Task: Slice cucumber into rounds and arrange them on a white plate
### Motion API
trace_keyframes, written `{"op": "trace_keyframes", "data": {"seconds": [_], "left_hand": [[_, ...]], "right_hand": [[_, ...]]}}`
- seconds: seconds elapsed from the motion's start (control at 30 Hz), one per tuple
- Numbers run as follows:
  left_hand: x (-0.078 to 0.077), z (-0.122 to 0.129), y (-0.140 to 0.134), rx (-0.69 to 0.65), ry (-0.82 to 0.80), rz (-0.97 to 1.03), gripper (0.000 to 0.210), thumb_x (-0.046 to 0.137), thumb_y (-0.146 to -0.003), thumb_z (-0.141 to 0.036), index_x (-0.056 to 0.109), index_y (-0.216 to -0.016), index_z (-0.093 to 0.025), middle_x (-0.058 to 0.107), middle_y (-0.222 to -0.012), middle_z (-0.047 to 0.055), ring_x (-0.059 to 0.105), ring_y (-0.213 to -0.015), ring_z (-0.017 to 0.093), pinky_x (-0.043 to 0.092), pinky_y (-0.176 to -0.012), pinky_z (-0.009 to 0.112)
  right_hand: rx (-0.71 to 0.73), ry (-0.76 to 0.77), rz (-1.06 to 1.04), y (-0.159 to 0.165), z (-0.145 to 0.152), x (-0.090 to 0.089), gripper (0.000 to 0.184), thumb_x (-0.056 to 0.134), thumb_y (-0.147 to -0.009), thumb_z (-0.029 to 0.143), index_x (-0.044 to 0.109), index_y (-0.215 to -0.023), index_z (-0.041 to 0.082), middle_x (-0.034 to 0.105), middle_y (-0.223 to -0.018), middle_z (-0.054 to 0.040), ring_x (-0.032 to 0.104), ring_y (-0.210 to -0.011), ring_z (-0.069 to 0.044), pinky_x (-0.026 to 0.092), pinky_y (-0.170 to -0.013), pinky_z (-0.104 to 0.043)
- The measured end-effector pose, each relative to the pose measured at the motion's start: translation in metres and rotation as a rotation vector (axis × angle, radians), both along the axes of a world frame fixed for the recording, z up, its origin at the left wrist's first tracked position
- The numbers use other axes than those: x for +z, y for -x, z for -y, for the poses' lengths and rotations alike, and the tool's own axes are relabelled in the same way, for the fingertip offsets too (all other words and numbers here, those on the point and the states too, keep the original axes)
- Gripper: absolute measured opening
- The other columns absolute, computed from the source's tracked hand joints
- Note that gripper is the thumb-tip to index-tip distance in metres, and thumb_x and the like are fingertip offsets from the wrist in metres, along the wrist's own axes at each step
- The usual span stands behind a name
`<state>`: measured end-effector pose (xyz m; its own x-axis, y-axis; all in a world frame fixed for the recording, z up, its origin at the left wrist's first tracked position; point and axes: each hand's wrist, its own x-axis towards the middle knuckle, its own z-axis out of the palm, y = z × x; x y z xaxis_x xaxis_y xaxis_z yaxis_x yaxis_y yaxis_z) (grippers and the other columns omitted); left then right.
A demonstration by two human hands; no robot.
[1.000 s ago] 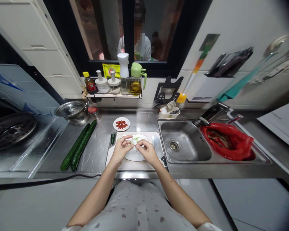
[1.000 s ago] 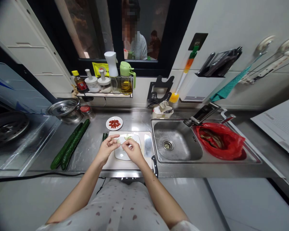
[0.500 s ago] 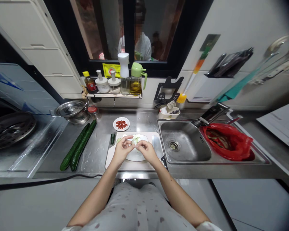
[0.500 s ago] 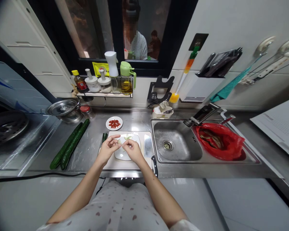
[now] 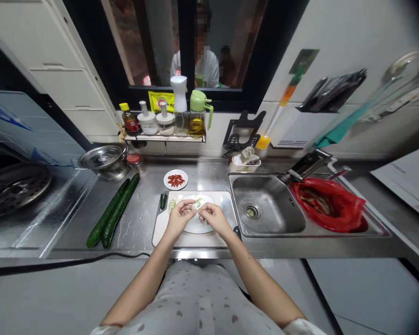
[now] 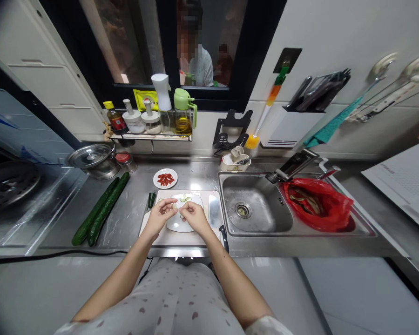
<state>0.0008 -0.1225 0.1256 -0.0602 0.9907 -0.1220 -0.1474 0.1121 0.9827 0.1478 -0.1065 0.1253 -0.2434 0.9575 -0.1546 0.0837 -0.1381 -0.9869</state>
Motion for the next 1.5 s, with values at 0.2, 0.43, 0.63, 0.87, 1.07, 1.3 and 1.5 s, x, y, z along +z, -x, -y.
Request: {"op": "trace_keyframes", "data": {"seconds": [0.2,0.43,0.63,0.87,1.07,1.3,1.5], "left_hand": [[-0.011,-0.005,-0.005,0.034,0.039,0.011,0.030,0.075,-0.057,-0.027,0.064,-0.083,-0.017,0.051,-0.062,-0.005,0.046,-0.058,0.007,0.035,-0.058,0.020],[-0.032,-0.017,-0.016,0.032,0.070,-0.005,0.025,0.074,-0.057,-0.029,0.061,-0.074,-0.016,0.053,-0.059,-0.004,0.045,-0.055,0.007,0.033,-0.056,0.020],[-0.058,-0.031,-0.025,0.021,0.087,-0.047,0.023,0.073,-0.057,-0.029,0.063,-0.072,-0.016,0.059,-0.064,-0.001,0.052,-0.059,0.010,0.039,-0.063,0.022],[-0.089,-0.049,-0.031,-0.003,0.145,-0.241,0.015,0.070,-0.060,-0.027,0.067,-0.071,-0.017,0.065,-0.070,0.002,0.057,-0.065,0.012,0.042,-0.070,0.025],[-0.110,-0.057,-0.037,-0.030,0.241,-0.408,0.013,0.070,-0.060,-0.024,0.068,-0.071,-0.017,0.062,-0.064,-0.001,0.056,-0.063,0.012,0.040,-0.067,0.024],[-0.122,-0.059,-0.047,-0.072,0.290,-0.588,0.014,0.071,-0.061,-0.024,0.067,-0.074,-0.019,0.062,-0.067,-0.001,0.055,-0.062,0.013,0.037,-0.063,0.023],[-0.120,-0.061,-0.056,-0.137,0.257,-0.713,0.009,0.069,-0.065,-0.021,0.066,-0.073,-0.019,0.067,-0.073,0.002,0.059,-0.068,0.014,0.038,-0.063,0.023]], "right_hand": [[0.042,0.082,0.044,-0.014,-0.008,-0.010,0.027,0.064,-0.071,0.044,0.054,-0.071,0.019,0.056,-0.050,0.0041,0.051,-0.042,-0.009,0.037,-0.040,-0.018],[0.143,-0.122,0.132,-0.030,-0.030,-0.021,0.021,0.060,-0.073,0.039,0.059,-0.072,0.017,0.052,-0.054,0.0054,0.047,-0.049,-0.009,0.039,-0.049,-0.021],[0.156,-0.232,0.388,-0.047,-0.050,-0.032,0.013,0.060,-0.071,0.030,0.060,-0.069,0.017,0.053,-0.054,0.0052,0.045,-0.051,-0.009,0.034,-0.052,-0.020],[0.189,-0.313,0.589,-0.056,-0.067,-0.040,0.007,0.060,-0.070,0.023,0.060,-0.066,0.017,0.050,-0.055,0.0059,0.042,-0.054,-0.008,0.030,-0.053,-0.018],[0.230,-0.299,0.722,-0.058,-0.075,-0.057,0.005,0.061,-0.069,0.018,0.059,-0.065,0.016,0.051,-0.056,0.0053,0.042,-0.054,-0.007,0.028,-0.053,-0.018],[0.316,-0.289,0.944,-0.059,-0.078,-0.073,0.003,0.062,-0.073,0.019,0.060,-0.071,0.017,0.059,-0.063,0.0012,0.047,-0.058,-0.010,0.029,-0.056,-0.020],[0.400,-0.284,1.130,-0.060,-0.078,-0.079,0.009,0.055,-0.079,0.020,0.063,-0.080,0.017,0.065,-0.075,-0.0051,0.054,-0.067,-0.013,0.028,-0.057,-0.021]]}}
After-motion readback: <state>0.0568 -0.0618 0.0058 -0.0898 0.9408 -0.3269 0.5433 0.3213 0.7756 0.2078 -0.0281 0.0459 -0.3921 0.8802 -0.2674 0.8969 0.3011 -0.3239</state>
